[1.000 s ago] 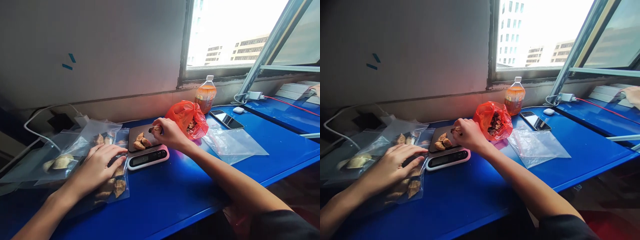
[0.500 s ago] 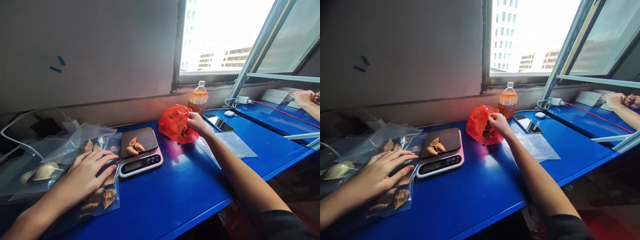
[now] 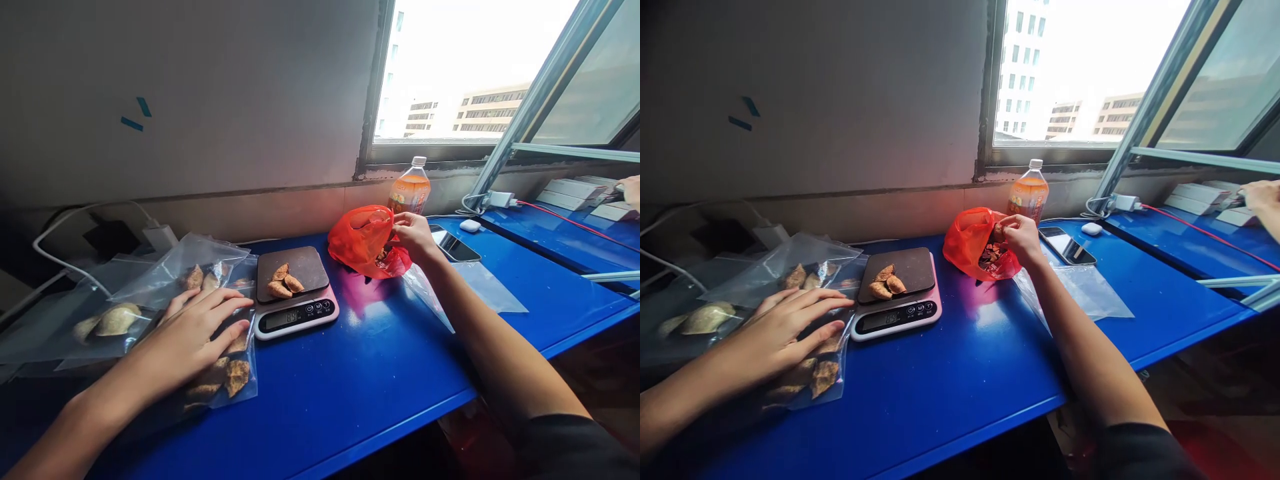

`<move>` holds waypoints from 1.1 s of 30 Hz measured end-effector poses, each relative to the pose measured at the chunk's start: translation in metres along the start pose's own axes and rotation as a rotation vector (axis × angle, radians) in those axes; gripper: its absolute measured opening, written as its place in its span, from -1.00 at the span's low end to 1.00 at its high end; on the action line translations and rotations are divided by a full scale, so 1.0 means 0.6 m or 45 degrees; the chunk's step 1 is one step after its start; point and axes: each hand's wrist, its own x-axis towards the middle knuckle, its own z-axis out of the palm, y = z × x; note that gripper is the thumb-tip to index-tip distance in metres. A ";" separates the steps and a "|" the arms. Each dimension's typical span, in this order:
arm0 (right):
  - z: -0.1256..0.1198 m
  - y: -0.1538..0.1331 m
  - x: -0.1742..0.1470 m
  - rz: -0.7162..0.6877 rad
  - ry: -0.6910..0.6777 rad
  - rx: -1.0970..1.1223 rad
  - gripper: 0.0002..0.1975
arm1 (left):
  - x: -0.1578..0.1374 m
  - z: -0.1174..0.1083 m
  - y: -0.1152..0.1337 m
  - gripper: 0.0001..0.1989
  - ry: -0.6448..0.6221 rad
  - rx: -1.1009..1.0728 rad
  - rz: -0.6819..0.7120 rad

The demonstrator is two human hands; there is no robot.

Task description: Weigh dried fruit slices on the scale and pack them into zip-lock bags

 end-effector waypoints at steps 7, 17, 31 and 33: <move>-0.034 -0.052 -0.013 -0.132 0.235 0.387 -0.90 | 0.002 -0.002 -0.001 -0.60 -0.072 0.016 -0.017; 0.120 -0.105 -0.160 -1.184 -0.358 -0.325 -0.80 | 0.002 -0.013 0.008 -0.52 -0.212 0.002 -0.061; -0.063 -0.050 -0.025 -0.346 0.342 -0.293 -0.80 | 0.001 -0.015 0.010 -0.52 -0.235 0.006 -0.062; -0.061 -0.030 -0.013 -0.261 0.152 -0.397 -0.84 | 0.001 -0.015 0.009 -0.53 -0.231 0.016 -0.058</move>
